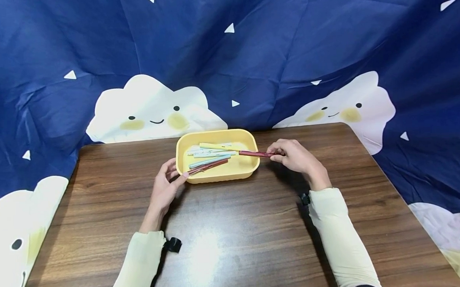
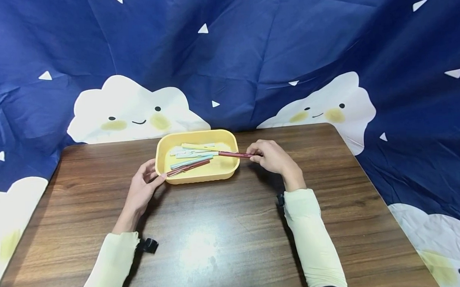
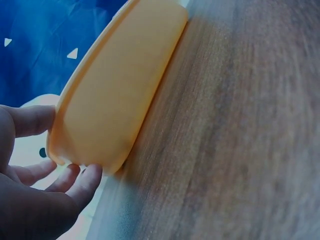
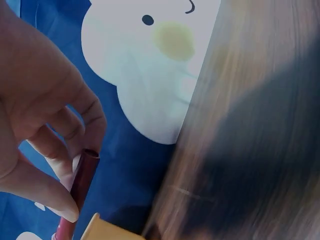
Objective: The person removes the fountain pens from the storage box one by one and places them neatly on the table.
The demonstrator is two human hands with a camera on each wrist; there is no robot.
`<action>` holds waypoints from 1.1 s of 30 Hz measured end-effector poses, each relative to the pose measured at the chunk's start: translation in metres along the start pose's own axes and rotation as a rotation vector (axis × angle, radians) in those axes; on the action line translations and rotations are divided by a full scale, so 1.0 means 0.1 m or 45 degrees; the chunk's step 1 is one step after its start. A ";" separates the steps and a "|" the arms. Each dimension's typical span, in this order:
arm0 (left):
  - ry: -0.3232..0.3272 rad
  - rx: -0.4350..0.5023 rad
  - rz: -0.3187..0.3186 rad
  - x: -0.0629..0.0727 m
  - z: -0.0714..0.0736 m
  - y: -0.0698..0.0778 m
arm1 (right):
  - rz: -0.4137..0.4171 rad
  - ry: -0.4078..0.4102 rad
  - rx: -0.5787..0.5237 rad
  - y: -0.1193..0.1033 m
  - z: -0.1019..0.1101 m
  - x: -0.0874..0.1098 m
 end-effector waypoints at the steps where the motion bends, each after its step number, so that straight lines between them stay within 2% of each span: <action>1: 0.002 0.000 -0.002 0.00 0.00 0.00 | 0.003 0.005 0.007 0.01 0.01 0.01; 10: -0.016 -0.002 -0.001 -0.01 0.01 -0.01 | -0.009 0.019 0.039 0.11 0.09 0.09; 19: -0.009 0.026 -0.004 0.01 0.04 -0.05 | 0.051 0.011 0.081 0.19 0.13 0.09; 27: -0.020 0.030 0.007 0.02 -0.01 -0.03 | -0.061 0.039 0.070 0.32 0.23 0.22; 33: -0.013 0.024 -0.007 0.01 0.00 -0.01 | -0.079 0.064 0.086 0.42 0.30 0.27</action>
Point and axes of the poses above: each hand's wrist, its own x-axis away from the middle knuckle, its own z-axis out of the back of the hand, y = z × x, the point moved 2 cm from there along -x, towards the middle knuckle, and after that the axes turned 13 degrees about -x, right-handed, at the moved point
